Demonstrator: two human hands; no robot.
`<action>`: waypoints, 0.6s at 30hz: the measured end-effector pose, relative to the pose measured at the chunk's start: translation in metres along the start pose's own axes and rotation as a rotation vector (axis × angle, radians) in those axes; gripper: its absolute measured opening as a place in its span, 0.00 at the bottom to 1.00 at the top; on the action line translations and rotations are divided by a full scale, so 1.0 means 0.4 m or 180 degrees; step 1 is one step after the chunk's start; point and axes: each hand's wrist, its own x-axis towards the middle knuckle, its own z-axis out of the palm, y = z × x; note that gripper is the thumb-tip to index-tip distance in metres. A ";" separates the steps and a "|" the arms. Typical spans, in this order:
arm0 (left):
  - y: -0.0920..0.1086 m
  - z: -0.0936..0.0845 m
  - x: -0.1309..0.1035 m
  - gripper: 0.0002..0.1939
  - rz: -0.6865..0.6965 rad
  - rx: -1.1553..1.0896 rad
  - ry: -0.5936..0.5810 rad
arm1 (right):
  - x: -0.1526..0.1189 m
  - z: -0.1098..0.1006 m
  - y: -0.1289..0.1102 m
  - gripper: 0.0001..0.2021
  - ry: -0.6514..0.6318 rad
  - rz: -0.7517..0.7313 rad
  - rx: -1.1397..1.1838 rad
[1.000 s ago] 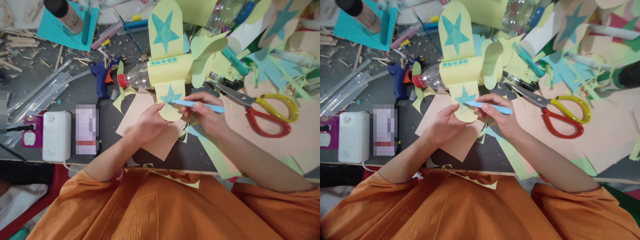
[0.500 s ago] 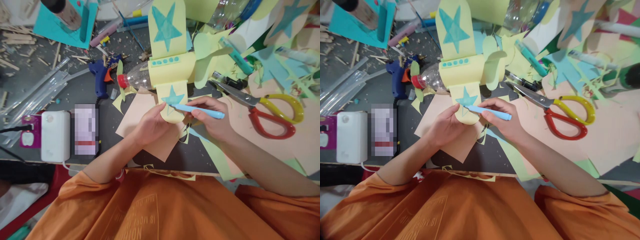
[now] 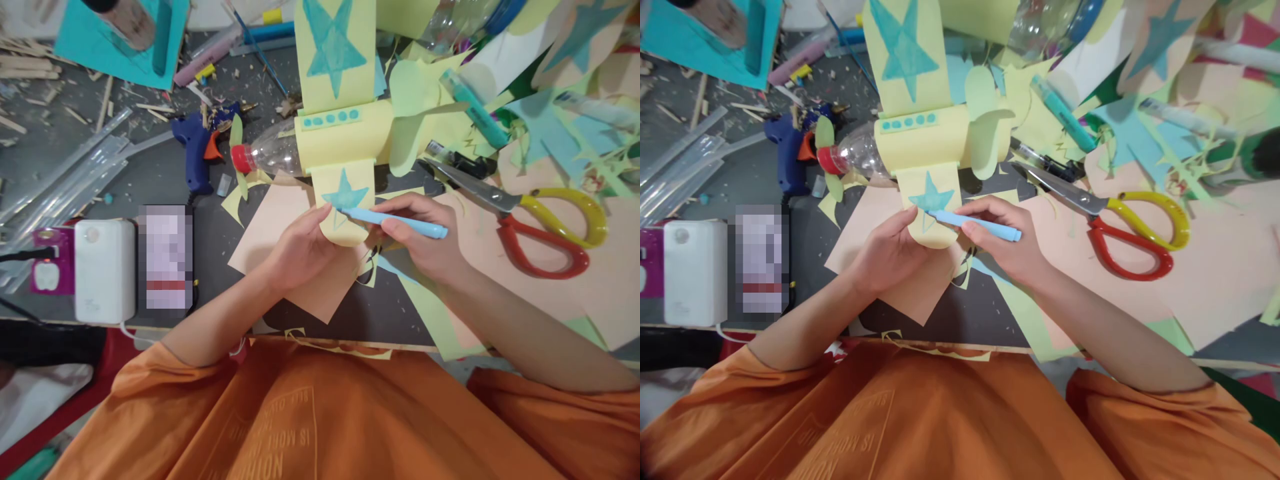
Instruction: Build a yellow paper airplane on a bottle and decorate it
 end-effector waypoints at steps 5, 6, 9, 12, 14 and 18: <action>-0.002 -0.007 -0.001 0.25 0.0063 0.0125 -0.0035 | -0.002 -0.003 0.001 0.10 -0.0058 0.0020 -0.0028; -0.003 -0.009 -0.002 0.24 0.0070 0.0158 -0.0047 | -0.002 -0.004 0.001 0.11 -0.0081 0.0015 -0.0041; -0.003 -0.014 -0.003 0.23 0.0061 0.0250 -0.0080 | -0.002 -0.004 0.001 0.11 -0.0122 0.0004 -0.0056; -0.002 -0.014 -0.003 0.21 0.0083 0.0286 -0.0097 | -0.004 -0.003 -0.001 0.09 -0.0132 0.0009 -0.0074; -0.002 -0.013 -0.003 0.20 0.0099 0.0294 -0.0085 | -0.005 -0.001 -0.004 0.08 -0.0141 -0.0014 -0.0103; -0.001 -0.010 -0.002 0.20 0.0084 0.0231 -0.0023 | -0.006 0.001 -0.011 0.07 -0.0143 -0.0008 -0.0235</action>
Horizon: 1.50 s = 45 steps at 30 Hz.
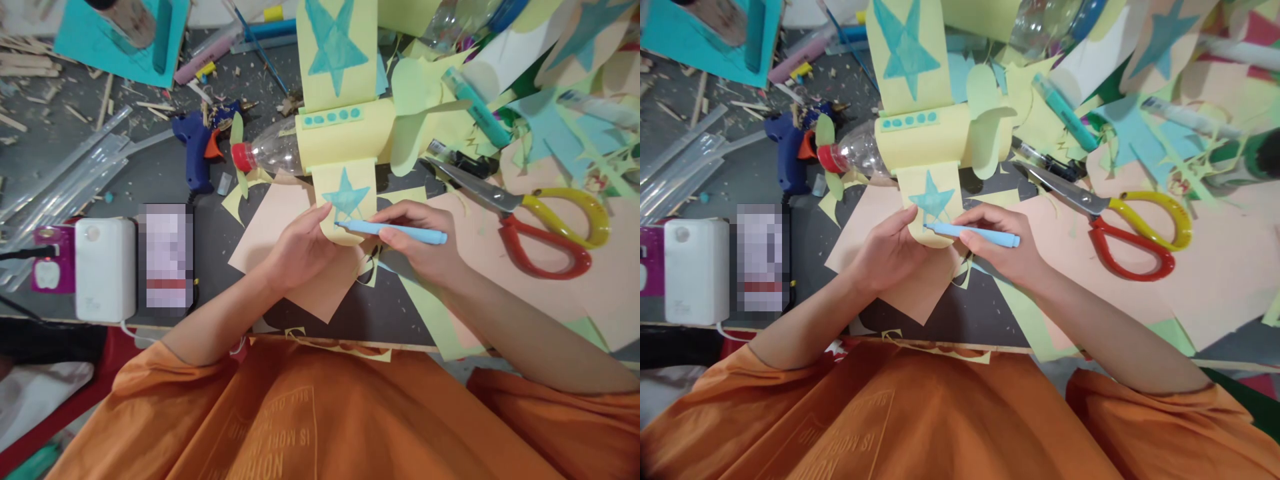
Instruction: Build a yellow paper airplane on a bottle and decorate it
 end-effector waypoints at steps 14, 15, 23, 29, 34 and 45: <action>0.004 0.009 -0.005 0.22 -0.0058 -0.0146 0.0073 | 0.002 0.004 0.008 0.13 0.0264 0.0000 0.0224; 0.003 0.010 -0.005 0.22 -0.0018 -0.0161 0.0073 | 0.002 0.005 0.007 0.12 0.0258 -0.0007 0.0248; 0.004 0.001 -0.004 0.21 -0.0198 -0.0257 0.0107 | -0.003 -0.001 0.015 0.06 0.0164 -0.0031 0.0107; 0.006 0.003 -0.004 0.21 -0.0151 -0.0208 0.0145 | -0.001 -0.003 0.008 0.07 0.0085 -0.0055 -0.0083; 0.006 0.002 -0.004 0.22 -0.0090 -0.0120 0.0086 | -0.001 -0.004 0.006 0.09 -0.0107 -0.0088 0.0053; 0.005 0.002 -0.008 0.19 -0.0138 -0.0118 0.0098 | -0.002 0.001 0.007 0.13 0.0192 -0.0050 0.0013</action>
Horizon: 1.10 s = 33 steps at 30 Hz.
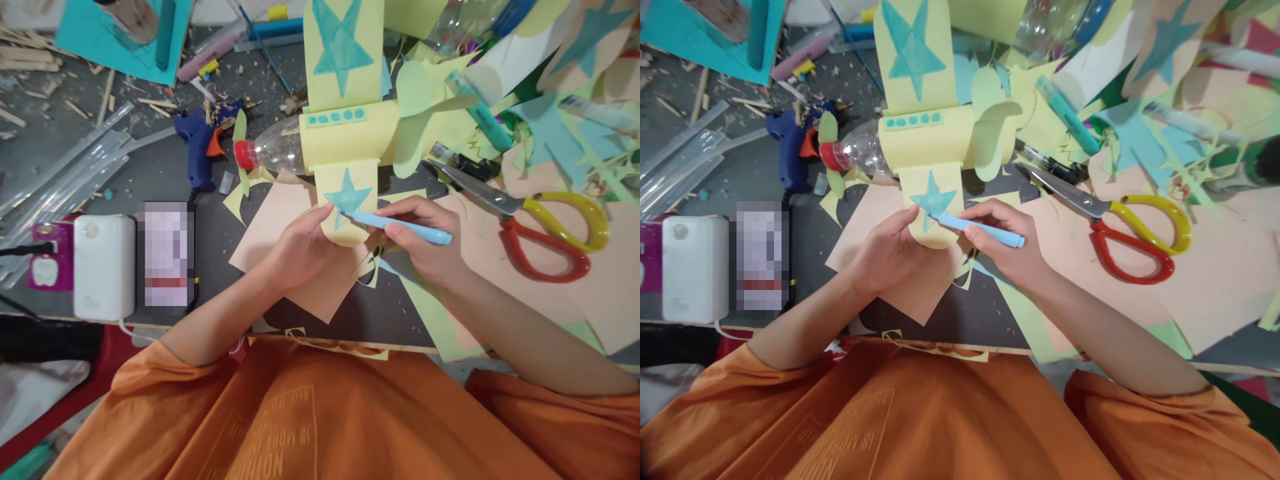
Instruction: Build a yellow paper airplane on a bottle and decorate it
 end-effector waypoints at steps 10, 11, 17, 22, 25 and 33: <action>0.000 -0.003 0.004 0.22 0.0015 0.0005 -0.0006 | -0.001 -0.004 0.004 0.12 -0.0112 -0.0011 0.0160; -0.001 -0.003 0.004 0.22 0.0001 -0.0018 -0.0002 | -0.001 -0.004 0.005 0.11 -0.0065 -0.0026 0.0167; -0.001 -0.004 0.002 0.19 -0.0075 -0.0149 0.0048 | -0.002 0.001 0.006 0.11 0.0025 0.0027 0.0127; 0.000 -0.005 0.001 0.18 -0.0026 -0.0080 -0.0025 | 0.000 0.001 0.006 0.10 0.0027 -0.0011 0.0208; -0.001 -0.004 0.001 0.17 -0.0024 -0.0121 -0.0038 | 0.000 0.000 0.010 0.11 0.0062 -0.0062 0.0189; 0.001 -0.004 0.005 0.19 0.0109 0.0086 -0.0153 | 0.001 -0.003 0.006 0.13 -0.0090 -0.0131 -0.0014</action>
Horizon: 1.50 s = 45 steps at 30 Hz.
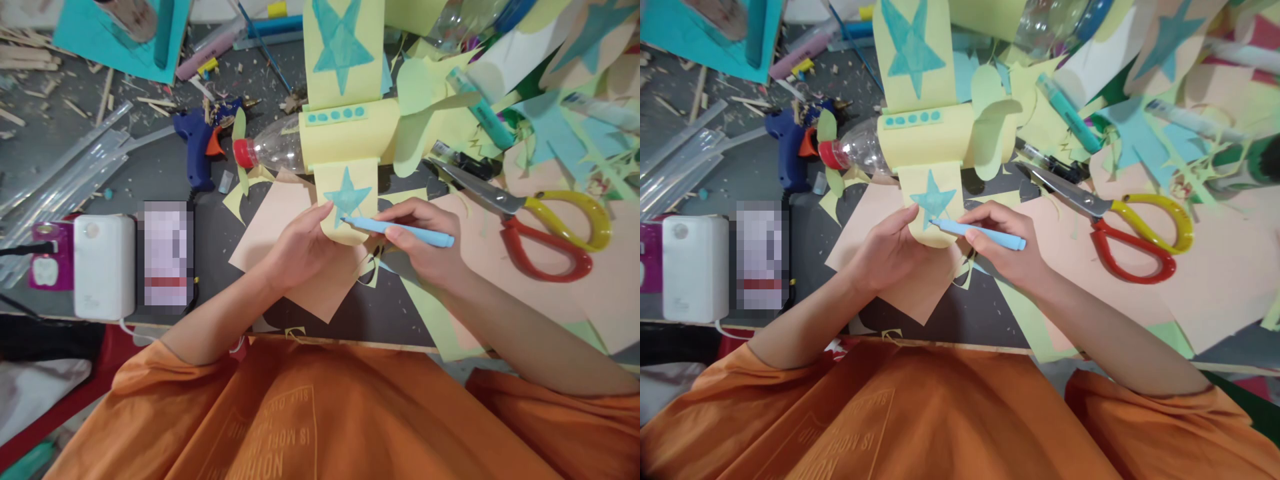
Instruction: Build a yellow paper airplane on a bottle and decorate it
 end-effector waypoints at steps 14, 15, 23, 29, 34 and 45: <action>-0.001 0.003 0.003 0.23 -0.0034 -0.0031 -0.0016 | -0.004 0.001 0.009 0.09 0.0116 0.0006 0.0298; -0.001 0.002 0.003 0.23 -0.0054 -0.0029 -0.0020 | -0.004 0.001 0.009 0.08 0.0119 0.0023 0.0294; -0.002 -0.001 -0.001 0.19 -0.0106 -0.0115 0.0156 | -0.005 0.001 0.007 0.08 0.0149 0.0113 0.0371; -0.003 0.001 0.000 0.18 -0.0113 -0.0101 0.0189 | -0.005 0.001 0.007 0.08 0.0183 0.0093 0.0252; -0.001 0.004 -0.001 0.17 -0.0093 -0.0114 0.0126 | -0.004 0.001 0.004 0.10 0.0159 0.0097 0.0111; -0.002 -0.001 -0.002 0.16 -0.0019 -0.0055 0.0058 | -0.007 -0.001 0.001 0.05 0.0081 -0.0047 -0.0063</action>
